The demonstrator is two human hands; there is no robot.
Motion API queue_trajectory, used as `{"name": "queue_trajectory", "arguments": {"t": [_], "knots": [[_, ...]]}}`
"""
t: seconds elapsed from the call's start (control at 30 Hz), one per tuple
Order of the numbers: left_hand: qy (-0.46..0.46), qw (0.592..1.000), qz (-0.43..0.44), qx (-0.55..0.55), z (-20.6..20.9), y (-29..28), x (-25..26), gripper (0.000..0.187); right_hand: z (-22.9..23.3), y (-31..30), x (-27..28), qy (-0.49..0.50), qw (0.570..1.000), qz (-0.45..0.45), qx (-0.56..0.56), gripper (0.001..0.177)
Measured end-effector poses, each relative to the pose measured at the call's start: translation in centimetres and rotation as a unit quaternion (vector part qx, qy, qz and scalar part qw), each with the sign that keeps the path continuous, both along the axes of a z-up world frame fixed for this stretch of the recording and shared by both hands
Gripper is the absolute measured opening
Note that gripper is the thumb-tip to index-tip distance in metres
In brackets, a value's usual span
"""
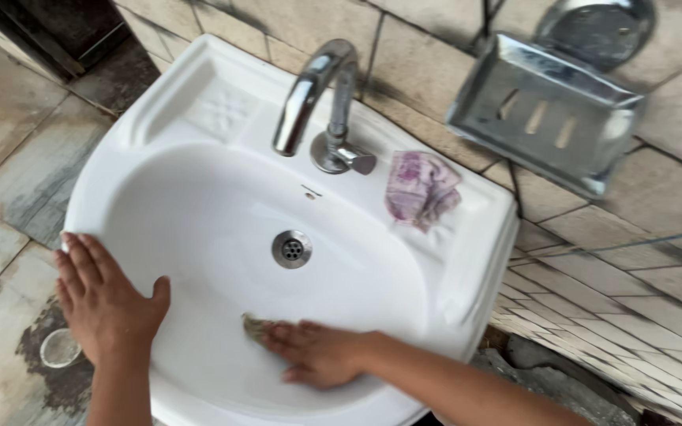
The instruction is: The person cleans a white bathroom sink and its faucet by hand using a dark cloth, wiping the interior basin, the rim, and the metal fixtures, occasionally rinsing the cloth under running water.
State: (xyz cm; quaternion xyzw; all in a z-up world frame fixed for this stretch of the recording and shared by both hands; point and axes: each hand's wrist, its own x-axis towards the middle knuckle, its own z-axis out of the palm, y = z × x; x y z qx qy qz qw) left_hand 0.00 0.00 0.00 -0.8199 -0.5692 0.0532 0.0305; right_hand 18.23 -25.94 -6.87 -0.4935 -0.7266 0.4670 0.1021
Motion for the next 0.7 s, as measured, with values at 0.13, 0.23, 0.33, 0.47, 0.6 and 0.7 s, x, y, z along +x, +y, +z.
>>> {"name": "queue_trajectory", "arguments": {"t": [0.13, 0.23, 0.33, 0.47, 0.6, 0.7], "knots": [[0.013, 1.000, -0.010, -0.003, 0.2, 0.8, -0.1, 0.119, 3.1, 2.0, 5.5, -0.282, 0.957, -0.041, -0.059, 0.077], [0.028, 0.999, -0.027, 0.003, 0.6, 1.8, 0.0, 0.119, 0.9, 4.3, 7.5, -0.318, 0.937, -0.141, 0.028, 0.074], [0.009, 0.999, -0.053, 0.001, 0.8, 2.4, 0.4, 0.119, -2.2, 5.6, 5.5, -0.273, 0.925, -0.249, 0.092, 0.074], [0.010, 0.997, -0.071, -0.019, 1.2, 3.6, 0.8, 0.119, -3.9, 10.0, 1.3, -0.173, 0.924, -0.303, 0.156, 0.071], [-0.046, 0.994, -0.103, -0.001, 1.3, 4.6, 0.7, 0.117, -2.7, 14.2, -5.0, 0.007, 0.956, -0.220, 0.193, 0.062], [-0.085, 0.990, -0.115, -0.017, 1.6, 5.5, 1.1, 0.115, -1.5, 15.2, -9.3, 0.110, 0.944, -0.241, 0.196, 0.057]]}}
